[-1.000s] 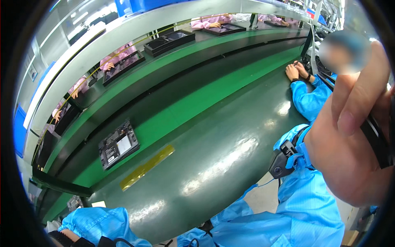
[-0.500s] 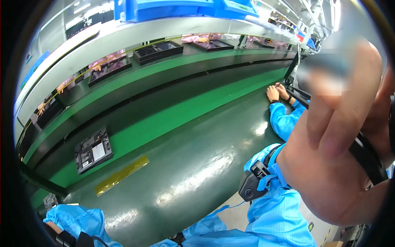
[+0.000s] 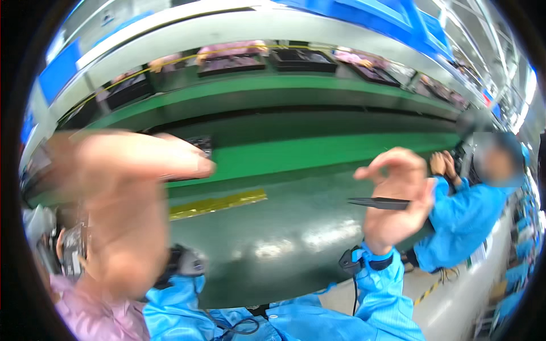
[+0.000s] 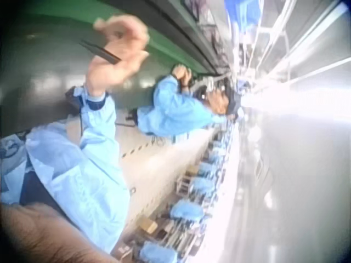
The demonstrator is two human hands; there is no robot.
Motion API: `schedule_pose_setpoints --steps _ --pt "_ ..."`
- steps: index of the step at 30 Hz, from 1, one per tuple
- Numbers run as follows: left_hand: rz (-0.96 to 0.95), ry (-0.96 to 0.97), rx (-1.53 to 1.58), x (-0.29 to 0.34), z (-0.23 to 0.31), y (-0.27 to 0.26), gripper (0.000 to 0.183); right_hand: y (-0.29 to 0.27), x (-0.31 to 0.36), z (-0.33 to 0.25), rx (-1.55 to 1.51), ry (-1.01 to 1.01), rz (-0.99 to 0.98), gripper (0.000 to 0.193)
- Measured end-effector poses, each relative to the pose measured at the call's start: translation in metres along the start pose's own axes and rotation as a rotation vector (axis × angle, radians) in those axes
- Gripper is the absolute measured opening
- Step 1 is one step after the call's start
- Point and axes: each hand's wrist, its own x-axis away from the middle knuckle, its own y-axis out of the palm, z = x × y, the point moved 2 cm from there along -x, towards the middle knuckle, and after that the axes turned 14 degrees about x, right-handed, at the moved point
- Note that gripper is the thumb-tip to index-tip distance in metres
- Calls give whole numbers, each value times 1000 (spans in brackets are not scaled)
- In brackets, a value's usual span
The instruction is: The recorder is assembling electronic tablet devices on a production line, connecting batteries and ribbon cables.
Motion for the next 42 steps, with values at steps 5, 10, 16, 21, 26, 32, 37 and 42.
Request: schedule_pose_setpoints --steps 5,10,16,21,26,32,37,42 --pt "134 -770 -139 132 -129 17 26 13 75 153 162 855 -607 84" --pt "217 -1002 -221 200 -219 -29 33 68 112 219 84 704 -862 24" --pt "122 -1085 385 253 -271 -7 34 34 124 267 220 733 -680 18" --pt "232 -930 444 251 -297 9 28 13 109 288 298 576 -779 14" --pt "258 -987 400 250 -300 -2 23 37 100 262 280 678 -795 24" --pt "272 -967 410 249 -305 -8 27 16 110 323 122 701 -840 28" --pt "225 -962 359 240 -305 0 26 -3 103 337 95 728 -687 26" --pt "206 -943 282 233 -287 -1 24 17 103 309 118 740 -671 30"
